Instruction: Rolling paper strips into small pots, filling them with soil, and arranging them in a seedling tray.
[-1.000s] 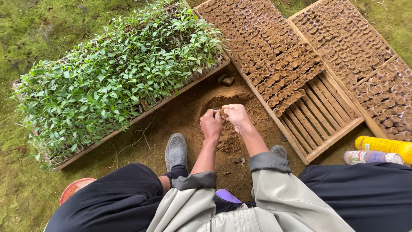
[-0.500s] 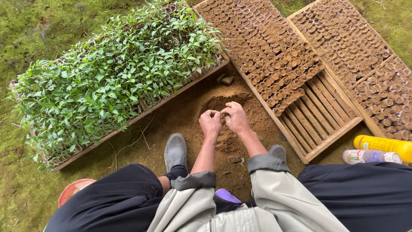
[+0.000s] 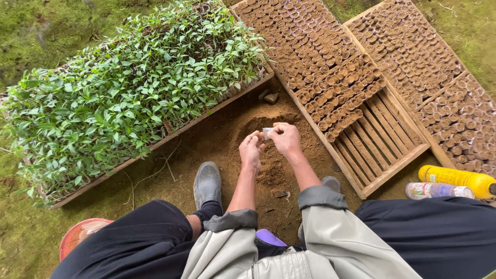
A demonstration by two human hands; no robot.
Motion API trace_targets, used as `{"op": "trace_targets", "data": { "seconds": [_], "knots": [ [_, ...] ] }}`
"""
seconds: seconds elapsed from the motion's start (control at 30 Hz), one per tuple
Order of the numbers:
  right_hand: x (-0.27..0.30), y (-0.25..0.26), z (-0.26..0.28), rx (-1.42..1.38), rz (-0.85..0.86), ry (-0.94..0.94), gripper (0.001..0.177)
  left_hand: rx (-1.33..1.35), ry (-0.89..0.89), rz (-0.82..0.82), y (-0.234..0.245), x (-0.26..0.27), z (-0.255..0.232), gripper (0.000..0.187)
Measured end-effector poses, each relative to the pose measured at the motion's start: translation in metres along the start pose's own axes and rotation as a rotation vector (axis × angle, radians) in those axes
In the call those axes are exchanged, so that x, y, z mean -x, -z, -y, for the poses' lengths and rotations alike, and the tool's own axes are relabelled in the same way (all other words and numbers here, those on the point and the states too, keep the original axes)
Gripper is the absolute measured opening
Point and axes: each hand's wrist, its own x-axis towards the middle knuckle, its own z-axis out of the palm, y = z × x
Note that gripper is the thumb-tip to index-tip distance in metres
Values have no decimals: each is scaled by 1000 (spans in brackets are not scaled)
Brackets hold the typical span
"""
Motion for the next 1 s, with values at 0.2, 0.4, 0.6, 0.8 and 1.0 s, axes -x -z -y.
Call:
{"op": "trace_targets", "data": {
  "seconds": [0.2, 0.4, 0.6, 0.8, 1.0],
  "knots": [
    [4, -11, 6, 7, 34, -85, 9, 234, 91, 55, -7, -24, 22, 22],
    [14, 2, 30, 26, -38, -167, 31, 468, 219, -11, 17, -51, 24, 19],
    [86, -37, -4, 239, -102, -173, 70, 696, 344, -55, 46, -84, 40, 11],
    [114, -120, -55, 633, -222, 80, 75, 712, 366, -78, 54, -81, 29, 12],
    [67, -160, -66, 641, -169, 21, 82, 702, 379, -77, 52, -91, 26, 17]
  ]
}}
